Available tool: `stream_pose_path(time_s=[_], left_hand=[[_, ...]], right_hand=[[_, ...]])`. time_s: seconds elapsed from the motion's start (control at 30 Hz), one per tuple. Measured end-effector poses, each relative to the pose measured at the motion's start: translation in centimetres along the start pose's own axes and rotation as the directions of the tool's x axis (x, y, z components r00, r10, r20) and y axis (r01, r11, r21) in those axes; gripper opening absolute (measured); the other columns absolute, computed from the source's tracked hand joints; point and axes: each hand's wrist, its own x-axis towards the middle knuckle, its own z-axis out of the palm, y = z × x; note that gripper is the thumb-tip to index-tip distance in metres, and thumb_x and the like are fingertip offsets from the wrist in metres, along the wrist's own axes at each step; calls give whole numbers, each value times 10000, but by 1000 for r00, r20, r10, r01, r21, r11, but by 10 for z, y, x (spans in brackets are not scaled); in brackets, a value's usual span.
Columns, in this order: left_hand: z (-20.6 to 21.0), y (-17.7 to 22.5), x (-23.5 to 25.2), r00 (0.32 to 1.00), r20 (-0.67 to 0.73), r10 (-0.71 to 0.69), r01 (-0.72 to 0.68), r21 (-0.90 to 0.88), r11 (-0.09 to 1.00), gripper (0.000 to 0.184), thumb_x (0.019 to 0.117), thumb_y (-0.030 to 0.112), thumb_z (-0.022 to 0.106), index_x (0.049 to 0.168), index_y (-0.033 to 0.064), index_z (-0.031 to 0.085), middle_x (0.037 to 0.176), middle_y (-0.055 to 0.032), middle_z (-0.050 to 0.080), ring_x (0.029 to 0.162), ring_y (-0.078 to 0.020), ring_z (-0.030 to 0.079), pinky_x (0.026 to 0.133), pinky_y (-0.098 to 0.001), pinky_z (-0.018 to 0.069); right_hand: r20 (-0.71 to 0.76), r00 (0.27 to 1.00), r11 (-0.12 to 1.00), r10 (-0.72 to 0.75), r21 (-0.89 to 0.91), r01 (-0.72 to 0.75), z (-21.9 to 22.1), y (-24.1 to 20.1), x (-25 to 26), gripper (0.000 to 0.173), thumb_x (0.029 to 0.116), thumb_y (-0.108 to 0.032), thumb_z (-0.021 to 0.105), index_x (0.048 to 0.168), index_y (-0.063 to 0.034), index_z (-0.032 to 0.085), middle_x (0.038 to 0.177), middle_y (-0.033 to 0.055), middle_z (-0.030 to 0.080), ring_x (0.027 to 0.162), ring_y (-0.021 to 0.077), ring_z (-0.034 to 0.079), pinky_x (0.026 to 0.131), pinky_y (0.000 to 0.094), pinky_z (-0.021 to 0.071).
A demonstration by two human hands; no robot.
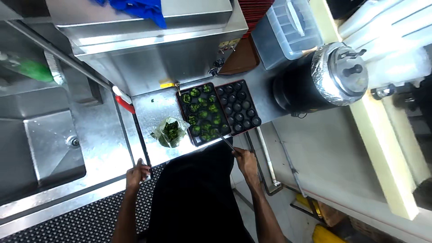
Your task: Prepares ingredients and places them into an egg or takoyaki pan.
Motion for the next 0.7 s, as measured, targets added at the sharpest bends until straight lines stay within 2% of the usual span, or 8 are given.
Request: stream_pose_path(time_s=[0.1, 0.2, 0.23, 0.3, 0.4, 0.43, 0.57, 0.7], left_hand=[[0, 1, 1, 1000, -3, 2, -2, 3, 1000, 656, 1098, 496, 382, 820, 25, 744, 577, -58, 675, 359, -89, 495, 342, -244, 378], [0, 2, -1, 1000, -2, 5, -5, 9, 1000, 665, 1098, 502, 378, 809, 27, 744, 573, -59, 671, 353, -87, 483, 338, -242, 370], [0, 2, 0, 1000, 1, 9, -9, 10, 1000, 668, 1099, 500, 376, 809, 23, 742, 573, -61, 671, 355, -89, 485, 340, -244, 373], [0, 1, 1, 1000, 3, 10, -10, 15, 1000, 672, 1099, 504, 370, 814, 21, 741, 574, -64, 671, 360, -94, 491, 345, -247, 375], [0, 1, 2, 1000, 3, 8, -8, 20, 1000, 672, 1098, 504, 372, 812, 20, 740, 573, -65, 672, 362, -94, 499, 347, -246, 381], [-1, 0, 2, 1000, 7, 7, -7, 22, 1000, 672, 1098, 505, 372, 808, 22, 739, 570, -63, 671, 362, -94, 501, 347, -246, 384], [-2, 0, 1, 1000, 20, 9, -9, 7, 1000, 670, 1099, 501, 371, 814, 23, 745, 574, -63, 673, 364, -89, 498, 350, -242, 387], [0, 0, 2, 1000, 4, 3, -3, -5, 1000, 660, 1095, 501, 390, 812, 24, 748, 573, -69, 673, 362, -93, 497, 348, -245, 382]], right_hand=[[-23, 999, 987, -41, 157, 44, -6, 10, -2, 264, 1030, -342, 612, 1221, -265, 777, 1041, 49, 787, 951, 259, 739, 859, 558, 560], [-42, 997, 932, -72, 354, 82, -19, 21, -7, 248, 1024, -288, 640, 1215, -214, 780, 983, -14, 785, 727, 121, 679, 692, 407, 544], [-52, 996, 917, -67, 391, 82, -23, 24, -8, 249, 1024, -277, 645, 1218, -195, 778, 981, -21, 788, 694, 96, 666, 656, 372, 537], [-73, 997, 926, -33, 373, 58, -29, 28, -5, 261, 1031, -280, 631, 1226, -182, 773, 988, -11, 787, 727, 111, 680, 686, 392, 544], [-60, 997, 982, 48, 184, -37, -32, 27, 7, 279, 1020, -324, 622, 1226, -208, 772, 1039, 58, 784, 950, 247, 735, 874, 548, 553], [-57, 996, 990, 70, 127, -63, -30, 26, 9, 283, 1011, -340, 624, 1218, -216, 771, 1038, 76, 779, 977, 281, 731, 884, 575, 545], [-103, 995, 991, 14, 132, -1, -27, 20, 9, 294, 1015, -374, 629, 1230, -230, 768, 1038, 66, 781, 969, 272, 734, 880, 566, 549], [3, 1000, 987, -28, 158, 27, -15, 11, 13, 299, 1018, -383, 619, 1251, -260, 759, 1091, 57, 777, 1016, 264, 729, 911, 564, 549]])
